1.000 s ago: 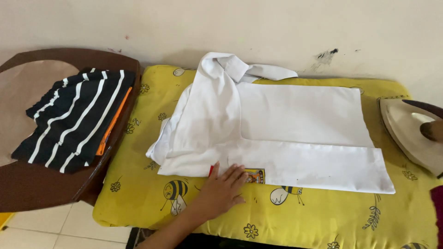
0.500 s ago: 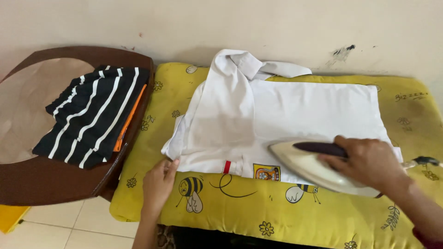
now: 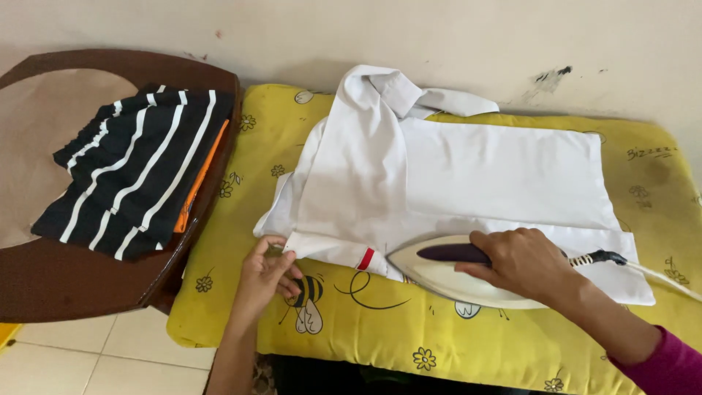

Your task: The person irons a white shirt on a yellow ironing board, smoothing the fabric and using an iron to press the sleeves, collar, and body. The person folds the shirt neatly after ironing and places it on the board.

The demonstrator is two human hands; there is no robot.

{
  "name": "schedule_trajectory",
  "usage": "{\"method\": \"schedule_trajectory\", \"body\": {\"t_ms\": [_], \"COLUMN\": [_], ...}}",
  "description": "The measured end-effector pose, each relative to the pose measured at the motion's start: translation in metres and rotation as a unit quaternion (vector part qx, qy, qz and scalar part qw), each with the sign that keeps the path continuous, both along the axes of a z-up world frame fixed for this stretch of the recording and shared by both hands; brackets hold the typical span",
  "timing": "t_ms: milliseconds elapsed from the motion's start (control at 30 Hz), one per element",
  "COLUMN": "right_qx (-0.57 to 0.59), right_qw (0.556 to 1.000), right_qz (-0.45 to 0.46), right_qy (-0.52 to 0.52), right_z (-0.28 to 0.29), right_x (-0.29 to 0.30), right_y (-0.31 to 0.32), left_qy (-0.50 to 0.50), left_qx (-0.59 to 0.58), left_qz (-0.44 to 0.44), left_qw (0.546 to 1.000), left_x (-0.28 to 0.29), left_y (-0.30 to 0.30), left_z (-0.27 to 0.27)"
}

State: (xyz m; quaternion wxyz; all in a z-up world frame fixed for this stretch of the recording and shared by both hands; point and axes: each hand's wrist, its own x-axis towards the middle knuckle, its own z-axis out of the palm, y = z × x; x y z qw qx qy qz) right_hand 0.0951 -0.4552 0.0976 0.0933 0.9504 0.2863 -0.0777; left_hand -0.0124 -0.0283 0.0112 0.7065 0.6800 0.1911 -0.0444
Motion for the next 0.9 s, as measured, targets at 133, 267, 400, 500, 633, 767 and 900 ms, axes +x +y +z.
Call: {"method": "schedule_trajectory", "body": {"t_ms": [133,267,400,500,633,767,900], "right_qx": [0.006,0.025,0.021,0.08,0.111,0.084,0.04], "right_qw": [0.998,0.998,0.997,0.996,0.993,0.996,0.999], "right_qz": [0.067,0.047,0.074,0.029,-0.019,-0.013,-0.025], "right_qy": [-0.002,-0.014,-0.018,0.029,0.029,-0.005,-0.009], "right_z": [-0.011,-0.007,-0.006,0.003,0.005,0.006,0.025], "right_x": [0.004,-0.003,-0.001,0.002,-0.005,-0.007,0.002], "right_y": [-0.007,-0.004,-0.006,-0.012,0.001,0.022,0.038], "left_qy": [-0.008,0.026,0.065,0.06,0.057,0.049,0.056], "left_qx": [0.002,-0.001,-0.002,-0.015,-0.022,-0.011,-0.006], "left_qz": [-0.005,-0.04,-0.089,-0.067,-0.047,-0.033,-0.032], "left_qw": [1.0,0.999,0.994,0.996,0.997,0.998,0.998], "left_x": [0.003,0.004,0.007,0.009,0.008,0.012,0.011], "left_y": [0.006,0.008,0.0,-0.005,0.0,0.006,0.008], "left_z": [-0.005,-0.018,0.012,0.006,-0.003,-0.014,-0.012]}}
